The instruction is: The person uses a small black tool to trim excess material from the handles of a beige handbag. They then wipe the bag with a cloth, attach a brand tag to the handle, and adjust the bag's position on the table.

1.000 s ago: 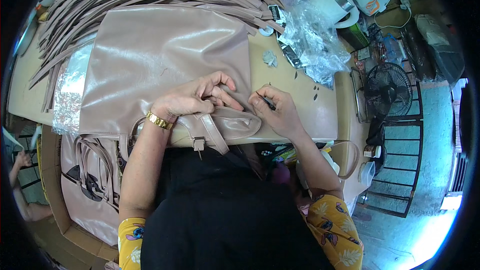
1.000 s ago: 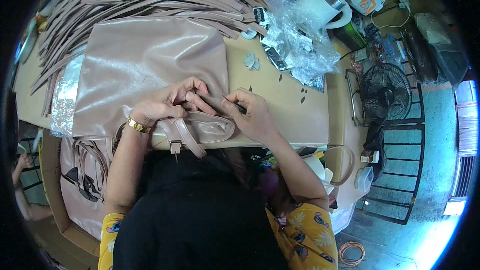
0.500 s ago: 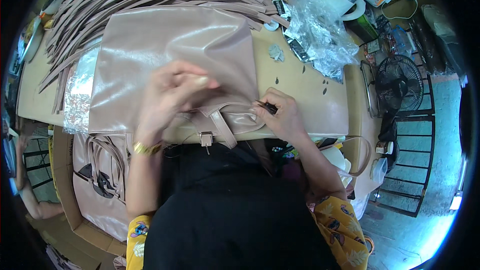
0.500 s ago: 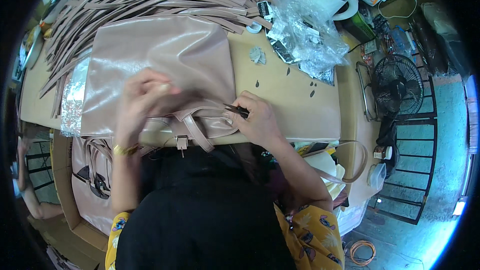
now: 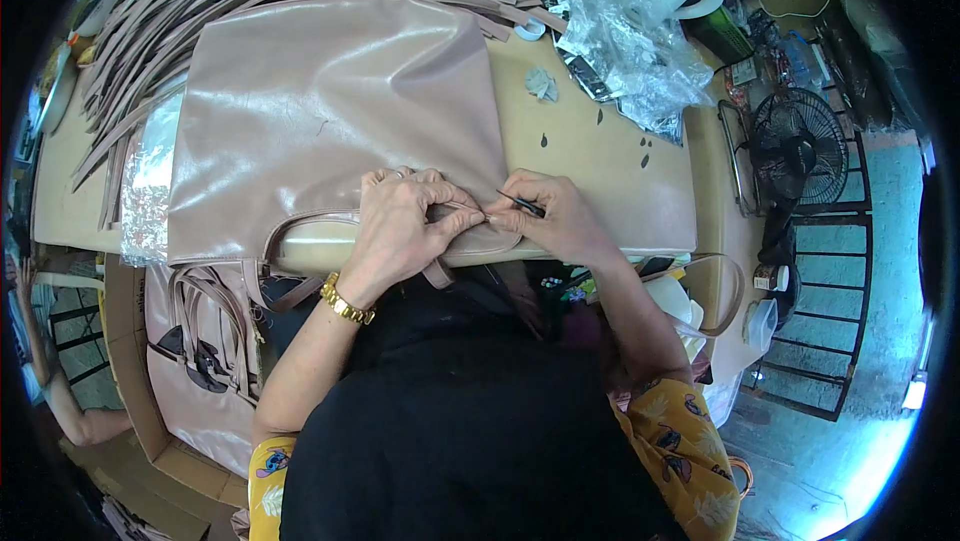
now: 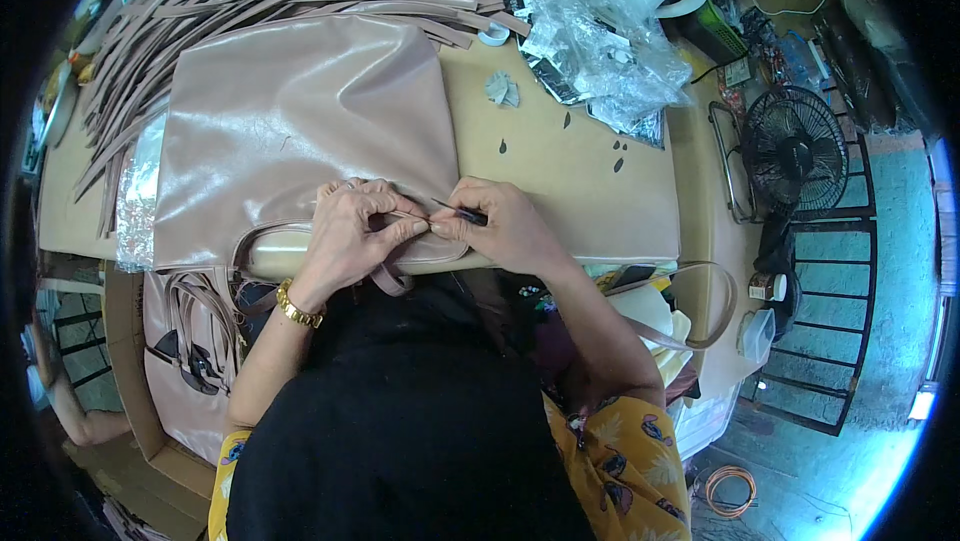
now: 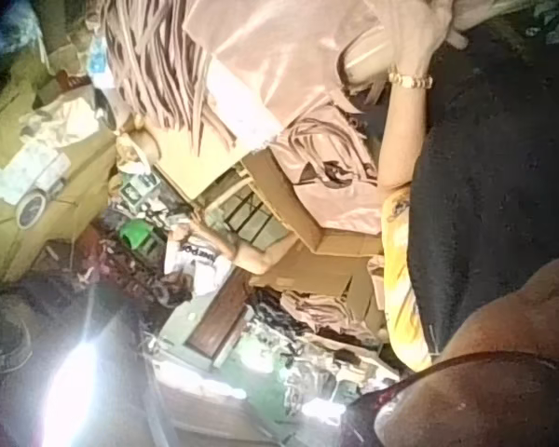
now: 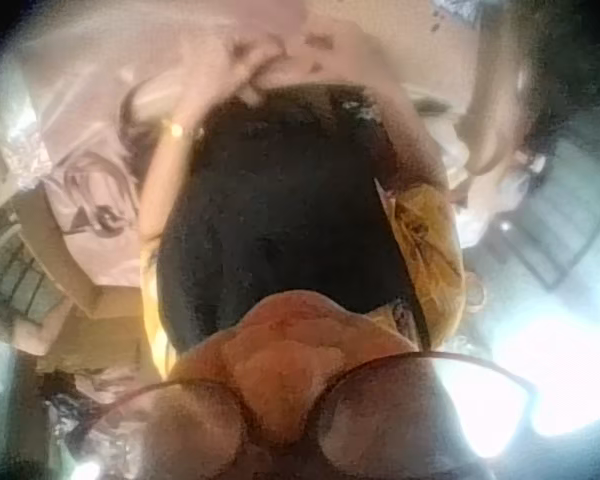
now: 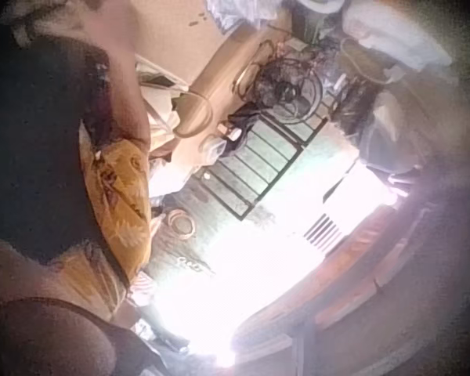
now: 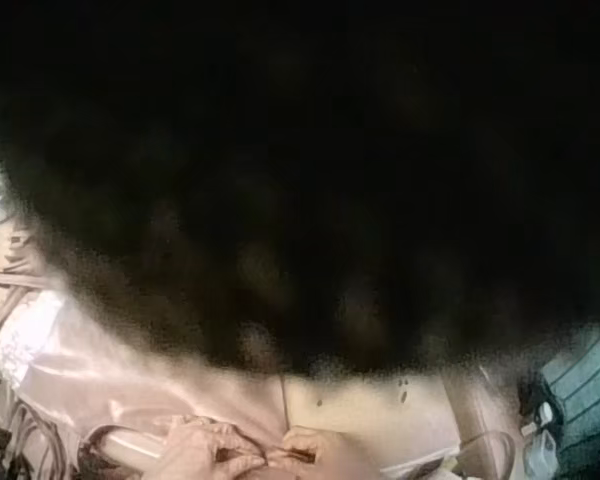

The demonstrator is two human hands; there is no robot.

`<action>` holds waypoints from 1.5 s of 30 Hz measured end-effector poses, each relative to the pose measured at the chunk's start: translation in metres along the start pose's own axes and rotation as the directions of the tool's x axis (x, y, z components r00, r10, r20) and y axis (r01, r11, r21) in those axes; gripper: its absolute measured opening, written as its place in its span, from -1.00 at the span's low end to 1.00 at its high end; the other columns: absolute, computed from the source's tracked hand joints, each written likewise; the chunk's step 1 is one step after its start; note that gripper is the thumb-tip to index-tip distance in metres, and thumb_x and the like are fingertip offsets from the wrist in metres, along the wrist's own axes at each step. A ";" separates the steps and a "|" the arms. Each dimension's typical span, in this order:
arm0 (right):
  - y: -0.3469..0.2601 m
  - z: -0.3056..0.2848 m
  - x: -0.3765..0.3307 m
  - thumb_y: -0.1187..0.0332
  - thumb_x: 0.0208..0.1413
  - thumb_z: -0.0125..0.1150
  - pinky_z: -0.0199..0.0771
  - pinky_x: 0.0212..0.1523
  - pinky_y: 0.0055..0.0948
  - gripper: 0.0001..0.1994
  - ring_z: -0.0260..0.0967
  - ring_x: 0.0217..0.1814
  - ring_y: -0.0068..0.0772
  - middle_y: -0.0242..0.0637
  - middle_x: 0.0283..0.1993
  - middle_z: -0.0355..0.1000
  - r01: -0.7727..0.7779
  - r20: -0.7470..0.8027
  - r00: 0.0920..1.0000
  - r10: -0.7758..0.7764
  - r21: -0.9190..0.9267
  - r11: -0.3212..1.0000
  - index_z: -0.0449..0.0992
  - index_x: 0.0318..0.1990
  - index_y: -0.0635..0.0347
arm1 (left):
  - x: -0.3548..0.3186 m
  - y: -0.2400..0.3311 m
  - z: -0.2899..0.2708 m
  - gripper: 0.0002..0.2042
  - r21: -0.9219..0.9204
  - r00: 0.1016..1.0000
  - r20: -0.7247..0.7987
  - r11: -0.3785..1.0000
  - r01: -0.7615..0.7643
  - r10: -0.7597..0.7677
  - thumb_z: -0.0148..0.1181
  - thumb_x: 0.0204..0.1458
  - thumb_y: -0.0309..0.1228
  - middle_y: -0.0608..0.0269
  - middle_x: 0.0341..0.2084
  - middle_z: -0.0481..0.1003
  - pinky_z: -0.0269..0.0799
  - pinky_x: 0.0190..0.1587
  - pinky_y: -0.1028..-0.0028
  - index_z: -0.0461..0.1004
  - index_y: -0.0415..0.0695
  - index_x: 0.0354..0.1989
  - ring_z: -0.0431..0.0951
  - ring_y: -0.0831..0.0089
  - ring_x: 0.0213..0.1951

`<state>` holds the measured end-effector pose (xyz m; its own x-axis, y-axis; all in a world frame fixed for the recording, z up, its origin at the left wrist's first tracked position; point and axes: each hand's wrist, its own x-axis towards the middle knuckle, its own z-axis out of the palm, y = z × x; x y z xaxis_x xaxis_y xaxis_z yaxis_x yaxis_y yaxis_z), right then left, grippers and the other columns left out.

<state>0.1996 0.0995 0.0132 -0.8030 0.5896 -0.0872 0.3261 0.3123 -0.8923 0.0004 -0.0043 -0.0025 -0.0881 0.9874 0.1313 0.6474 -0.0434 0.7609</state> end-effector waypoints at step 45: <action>-0.020 -0.018 0.037 0.43 -0.11 0.31 0.36 -0.41 -0.59 -0.84 0.33 -0.43 -0.71 -0.42 -0.51 0.47 -0.209 0.324 0.920 0.221 -0.070 0.975 0.62 -0.38 0.35 | 0.007 -0.010 0.004 -0.79 0.029 0.998 0.053 0.999 0.015 -0.017 0.49 -0.20 -0.21 0.28 -0.48 0.61 0.14 -0.08 0.30 0.69 0.02 -0.40 0.52 0.32 -0.33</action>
<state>0.1724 0.1282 0.0357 -0.8283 0.3701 -0.4206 0.5210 0.2329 -0.8211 -0.0032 0.0041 -0.0117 -0.0589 0.9946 0.0850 0.6680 -0.0240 0.7438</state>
